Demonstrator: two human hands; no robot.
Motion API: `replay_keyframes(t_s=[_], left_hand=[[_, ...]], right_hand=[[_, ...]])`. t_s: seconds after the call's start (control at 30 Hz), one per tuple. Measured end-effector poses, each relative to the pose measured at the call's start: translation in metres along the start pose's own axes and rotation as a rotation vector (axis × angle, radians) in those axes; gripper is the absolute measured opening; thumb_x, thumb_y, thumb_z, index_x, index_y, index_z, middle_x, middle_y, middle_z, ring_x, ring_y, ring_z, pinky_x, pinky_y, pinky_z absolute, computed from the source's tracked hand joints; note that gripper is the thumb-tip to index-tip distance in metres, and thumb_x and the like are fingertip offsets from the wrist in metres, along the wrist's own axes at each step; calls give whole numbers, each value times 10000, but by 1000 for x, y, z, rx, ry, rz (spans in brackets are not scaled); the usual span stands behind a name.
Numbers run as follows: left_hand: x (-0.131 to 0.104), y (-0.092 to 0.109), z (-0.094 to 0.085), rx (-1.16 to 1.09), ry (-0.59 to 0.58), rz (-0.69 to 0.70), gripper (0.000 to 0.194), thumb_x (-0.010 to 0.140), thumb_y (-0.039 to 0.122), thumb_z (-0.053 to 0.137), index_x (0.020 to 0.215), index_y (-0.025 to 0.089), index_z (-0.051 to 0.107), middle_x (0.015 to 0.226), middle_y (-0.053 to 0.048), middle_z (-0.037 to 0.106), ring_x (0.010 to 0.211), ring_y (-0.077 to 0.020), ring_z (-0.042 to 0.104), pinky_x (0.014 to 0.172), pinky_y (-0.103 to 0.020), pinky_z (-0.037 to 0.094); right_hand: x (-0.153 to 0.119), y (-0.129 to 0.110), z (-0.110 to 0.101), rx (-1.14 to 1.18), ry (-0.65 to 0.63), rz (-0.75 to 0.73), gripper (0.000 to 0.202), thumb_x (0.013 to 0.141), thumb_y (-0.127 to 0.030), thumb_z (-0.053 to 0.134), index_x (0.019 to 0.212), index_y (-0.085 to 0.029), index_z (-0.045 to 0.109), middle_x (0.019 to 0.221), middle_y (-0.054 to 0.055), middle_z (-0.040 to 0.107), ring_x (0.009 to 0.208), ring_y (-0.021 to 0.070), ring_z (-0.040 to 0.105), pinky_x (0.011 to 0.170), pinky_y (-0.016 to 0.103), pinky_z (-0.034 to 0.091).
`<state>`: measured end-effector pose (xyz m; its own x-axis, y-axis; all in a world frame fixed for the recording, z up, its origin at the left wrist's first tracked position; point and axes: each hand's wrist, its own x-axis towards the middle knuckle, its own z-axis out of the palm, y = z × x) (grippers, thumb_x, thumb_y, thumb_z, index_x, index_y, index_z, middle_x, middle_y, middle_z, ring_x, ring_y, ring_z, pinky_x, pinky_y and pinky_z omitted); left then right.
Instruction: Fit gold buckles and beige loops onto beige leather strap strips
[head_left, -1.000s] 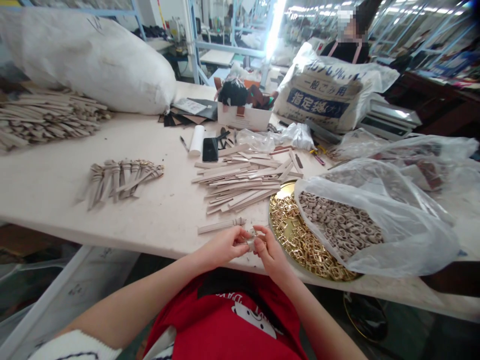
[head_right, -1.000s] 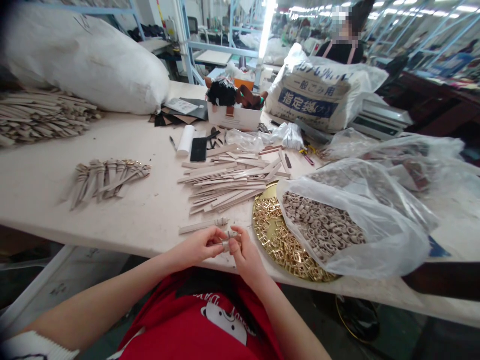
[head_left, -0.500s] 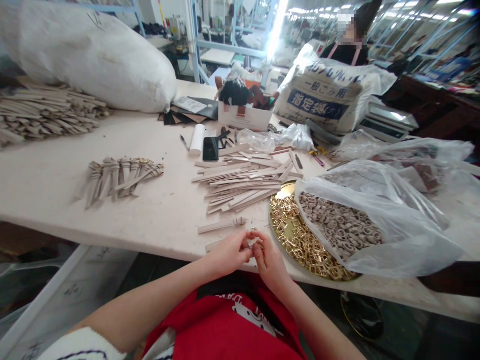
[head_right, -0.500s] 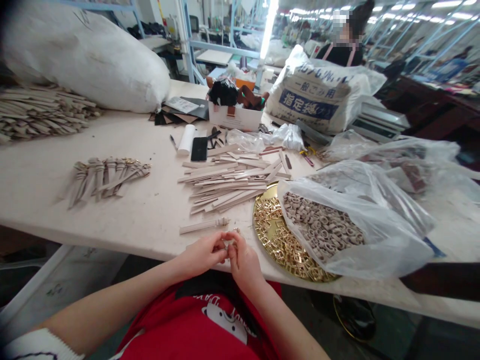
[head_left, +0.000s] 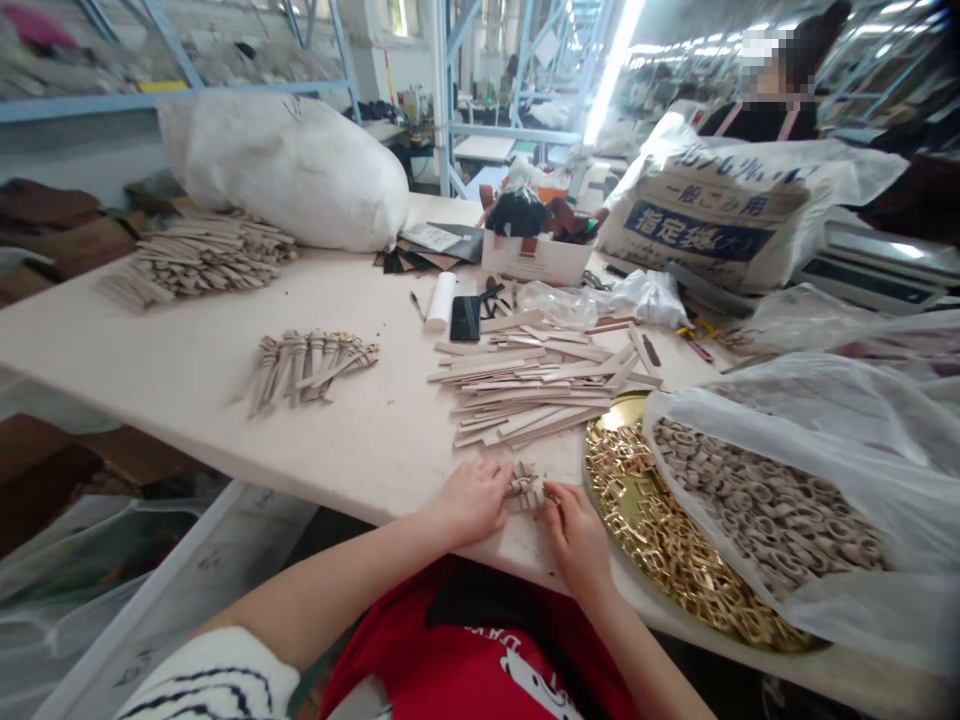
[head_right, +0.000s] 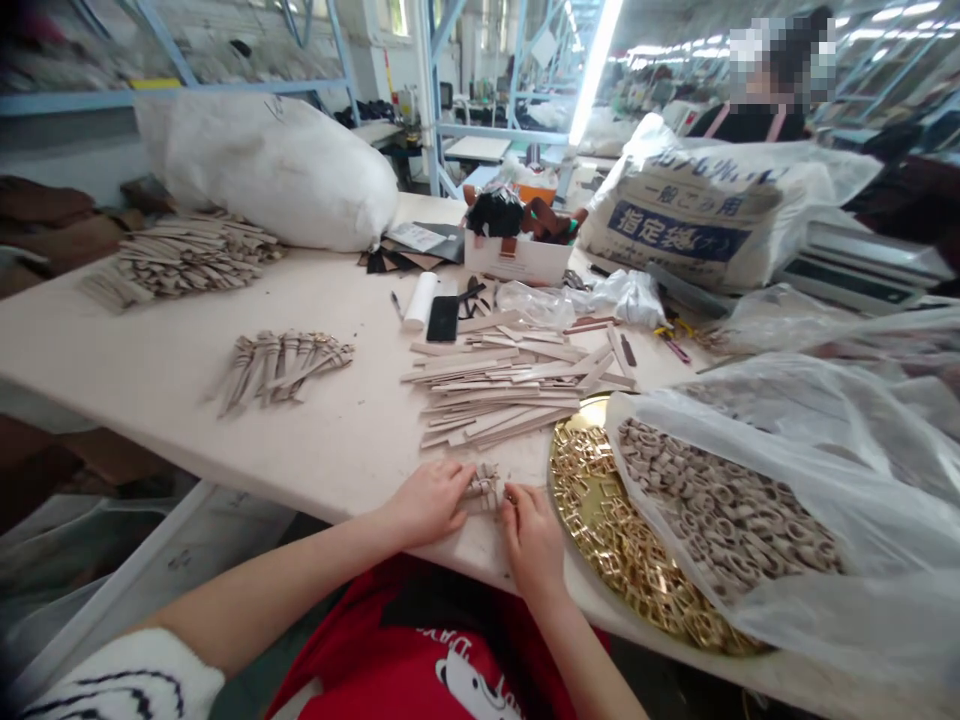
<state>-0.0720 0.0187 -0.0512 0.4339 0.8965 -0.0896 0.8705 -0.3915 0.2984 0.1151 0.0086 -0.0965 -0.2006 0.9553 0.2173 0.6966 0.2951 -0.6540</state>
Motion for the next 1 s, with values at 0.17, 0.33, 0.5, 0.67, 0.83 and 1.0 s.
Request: replay_keyframes(t_s=[0.17, 0.33, 0.5, 0.67, 0.83, 1.0], left_hand=[[0, 12, 15, 98, 41, 27, 529, 767, 258, 482, 1242, 54, 370, 1072, -157, 543, 948, -272, 508, 783, -381, 434], [4, 2, 17, 134, 60, 60, 402, 863, 176, 328, 1255, 89, 353, 989, -132, 579, 876, -225, 554, 705, -325, 458], [-3, -66, -20, 191, 210, -147, 484, 821, 77, 355, 1289, 195, 321, 1098, -73, 537, 929, -157, 559, 767, -230, 461], [-4, -175, -60, 394, 352, -564, 485, 828, 96, 359, 1311, 107, 314, 1275, -171, 433, 1113, -228, 474, 905, -325, 399], [4, -207, -68, 433, 381, -542, 400, 836, 214, 427, 1222, 115, 447, 1308, -181, 419, 1183, -296, 396, 942, -441, 337], [52, -142, -62, 357, 383, -222, 342, 845, 286, 452, 1164, 174, 509, 1238, -117, 500, 1116, -236, 454, 952, -375, 326]], right_hand=[[-5, 14, 9, 94, -71, -122, 282, 857, -245, 377, 1109, -208, 498, 1046, 108, 581, 977, 239, 543, 847, 422, 444], [-8, 18, 11, 116, -9, -102, 356, 836, -290, 410, 1182, -211, 439, 1056, 117, 571, 890, 236, 575, 772, 399, 484], [-9, 11, 8, 82, 27, -28, 361, 817, -334, 445, 1137, -170, 471, 908, 95, 579, 736, 199, 574, 686, 357, 501], [-6, 8, 9, 55, -68, -84, 302, 805, -291, 476, 1088, -195, 522, 1036, 106, 592, 829, 211, 588, 742, 363, 501], [-4, 5, 10, 74, -104, -50, 251, 805, -260, 480, 1035, -199, 560, 1013, 87, 614, 921, 215, 576, 792, 344, 489], [0, -5, 6, 125, -132, -11, 222, 809, -223, 468, 1005, -189, 565, 955, 83, 619, 895, 210, 569, 793, 341, 466]])
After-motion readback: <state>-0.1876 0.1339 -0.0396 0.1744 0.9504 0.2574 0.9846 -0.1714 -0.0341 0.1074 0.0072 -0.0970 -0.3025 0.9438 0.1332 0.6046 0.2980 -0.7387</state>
